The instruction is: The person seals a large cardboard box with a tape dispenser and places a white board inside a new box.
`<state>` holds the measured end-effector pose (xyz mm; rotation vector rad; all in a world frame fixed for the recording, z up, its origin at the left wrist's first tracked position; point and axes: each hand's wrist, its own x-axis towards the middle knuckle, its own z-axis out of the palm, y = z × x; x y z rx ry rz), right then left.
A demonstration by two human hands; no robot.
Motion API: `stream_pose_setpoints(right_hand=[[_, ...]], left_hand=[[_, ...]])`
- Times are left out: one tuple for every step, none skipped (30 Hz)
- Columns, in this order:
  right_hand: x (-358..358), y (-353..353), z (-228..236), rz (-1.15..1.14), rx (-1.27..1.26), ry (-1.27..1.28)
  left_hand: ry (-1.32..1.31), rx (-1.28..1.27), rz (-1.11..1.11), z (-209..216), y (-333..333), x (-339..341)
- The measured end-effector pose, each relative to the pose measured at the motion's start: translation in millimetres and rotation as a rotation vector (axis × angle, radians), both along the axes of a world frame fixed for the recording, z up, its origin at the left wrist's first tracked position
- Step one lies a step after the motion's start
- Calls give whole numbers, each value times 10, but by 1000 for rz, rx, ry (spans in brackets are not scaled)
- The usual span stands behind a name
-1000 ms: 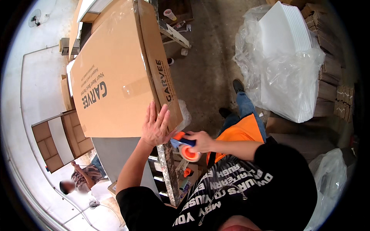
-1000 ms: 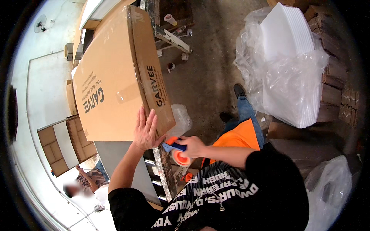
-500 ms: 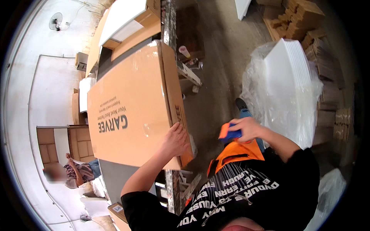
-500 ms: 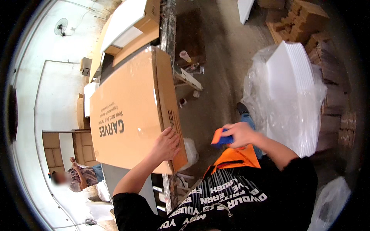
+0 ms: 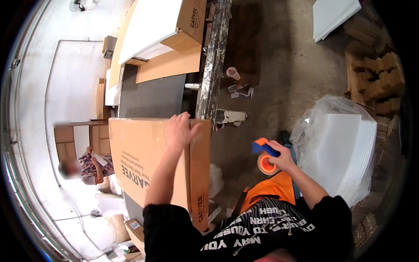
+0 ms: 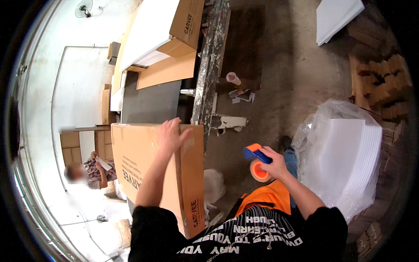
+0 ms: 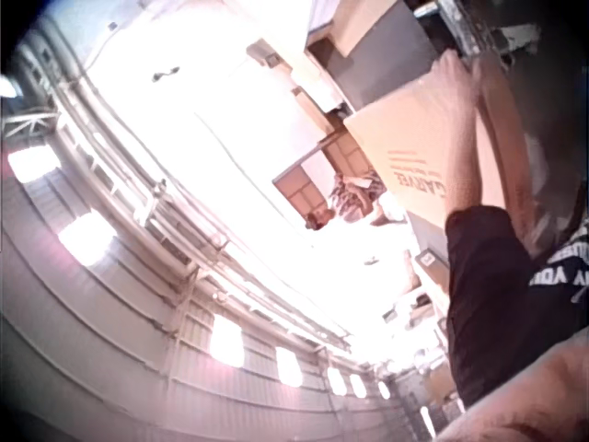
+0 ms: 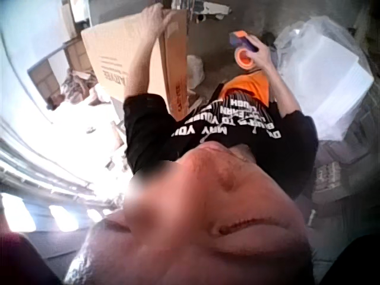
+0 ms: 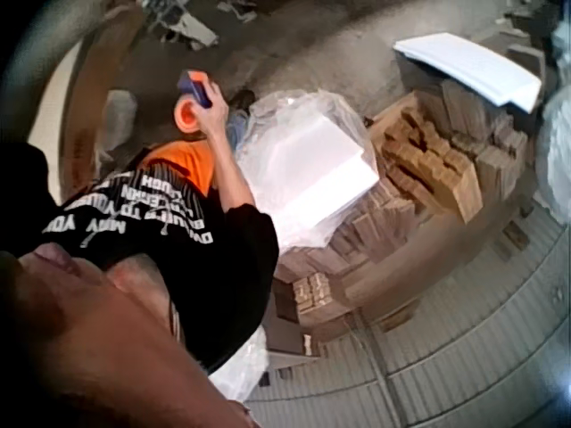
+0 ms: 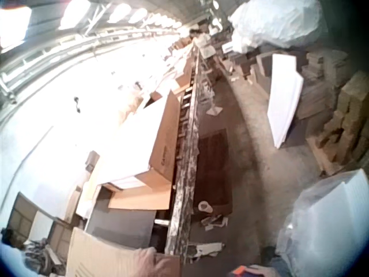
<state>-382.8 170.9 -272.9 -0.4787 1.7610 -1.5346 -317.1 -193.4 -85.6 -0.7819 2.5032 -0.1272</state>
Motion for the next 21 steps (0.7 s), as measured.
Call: stream_pose_setpoints(right_hand=[[-233,-269,43,129,-78,-34],[-455,-596,153,199,-236,-138],[-658,-941,178,264,-241,-184],[-846,-1343,187,317,-287,-262],[-1022,-1780,216,414,-244,-453],[-1234,-2235,366,549,-310,-394],[-1347,-2699,336,567,-484,-287],[-1464,-3127,426,666,-408,-260],[-1554,-3482,553,765,-338,-230],[-1609,-3764,697,846,-283,-330],[-1599,-3971,806,927,-225,-427],[-1552,-4108,732,1067,-200,-471],[-1421,-4129,563,1289,-166,-234],[-1382,-3952,672,1378,-314,-116],[-1456,-3702,755,1500,-443,50],[-1466,-3380,581,1523,-364,-126],[-1504,-3030,737,1545,-368,-272],[-1401,-2763,742,1680,-289,-42],[-1083,-2471,673,1483,-359,14],[-800,-2400,808,1346,-265,146],[-628,-2441,991,1227,-220,238]], left_hand=[[388,-21,-149,-135,-64,215],[353,-11,-111,-97,-29,231],[361,-61,-86,-34,49,148],[371,-115,-60,10,113,87],[350,-113,-21,31,138,98],[366,-86,-14,42,142,120],[385,-58,-25,50,130,67],[396,-56,-30,44,119,78],[384,-61,-4,54,119,75],[402,-36,-14,55,102,60],[422,-11,-24,63,84,56],[436,-9,-45,46,50,-13],[437,-8,-41,43,18,-94],[416,5,-2,28,26,41],[396,27,27,27,69,165],[493,37,38,13,96,211],[494,27,65,49,86,220],[424,48,34,86,70,147],[349,83,0,128,80,119],[386,83,-19,151,83,98],[382,89,-11,153,88,104]])
